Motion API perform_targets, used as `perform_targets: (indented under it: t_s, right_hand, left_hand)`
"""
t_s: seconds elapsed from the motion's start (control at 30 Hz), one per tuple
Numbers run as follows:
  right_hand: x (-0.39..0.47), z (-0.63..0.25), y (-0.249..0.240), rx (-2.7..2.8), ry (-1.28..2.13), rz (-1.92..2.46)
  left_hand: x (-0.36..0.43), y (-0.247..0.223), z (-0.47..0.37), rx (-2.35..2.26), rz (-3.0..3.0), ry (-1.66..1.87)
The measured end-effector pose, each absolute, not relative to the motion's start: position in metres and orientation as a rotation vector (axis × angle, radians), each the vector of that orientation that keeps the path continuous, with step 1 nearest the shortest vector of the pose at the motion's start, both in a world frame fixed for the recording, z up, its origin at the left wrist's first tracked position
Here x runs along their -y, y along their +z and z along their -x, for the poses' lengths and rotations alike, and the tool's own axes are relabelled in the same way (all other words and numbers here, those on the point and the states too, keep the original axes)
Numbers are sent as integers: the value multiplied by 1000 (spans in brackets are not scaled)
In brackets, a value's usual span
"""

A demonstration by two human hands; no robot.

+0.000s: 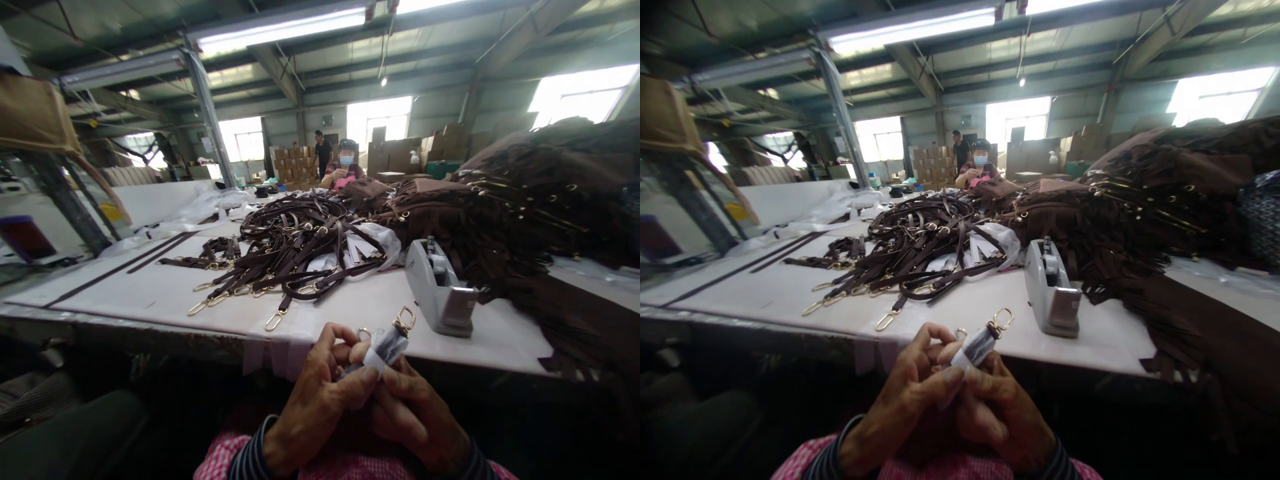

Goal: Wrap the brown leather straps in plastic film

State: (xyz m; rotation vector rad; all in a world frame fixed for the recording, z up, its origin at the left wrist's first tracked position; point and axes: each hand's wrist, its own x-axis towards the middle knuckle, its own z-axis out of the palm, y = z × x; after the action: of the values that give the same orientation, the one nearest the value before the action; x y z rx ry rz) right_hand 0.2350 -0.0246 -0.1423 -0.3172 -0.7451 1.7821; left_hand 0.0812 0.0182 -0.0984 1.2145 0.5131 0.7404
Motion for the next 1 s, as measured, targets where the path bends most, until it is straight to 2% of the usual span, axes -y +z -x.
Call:
perform_targets:
  t_s: [0.2, 0.47, 0.57, 0.83, 1.0]
  right_hand:
    - [28, -236, -161, 777, 1862, 254]
    - [25, -225, -157, 763, 1849, 146]
    - [23, -221, -161, 723, 1831, 248]
    - [29, -209, -164, 714, 1682, 556]
    - [29, -200, -171, 649, 1607, 648]
  left_hand:
    - [-19, -98, -77, -421, -1085, 673]
    - [-22, -98, -73, -331, -1045, 663]
    - [-19, -95, -72, -331, -1058, 666]
    - [-20, -108, -68, -488, -1107, 723]
    - [-19, -136, -61, -819, -1507, 848]
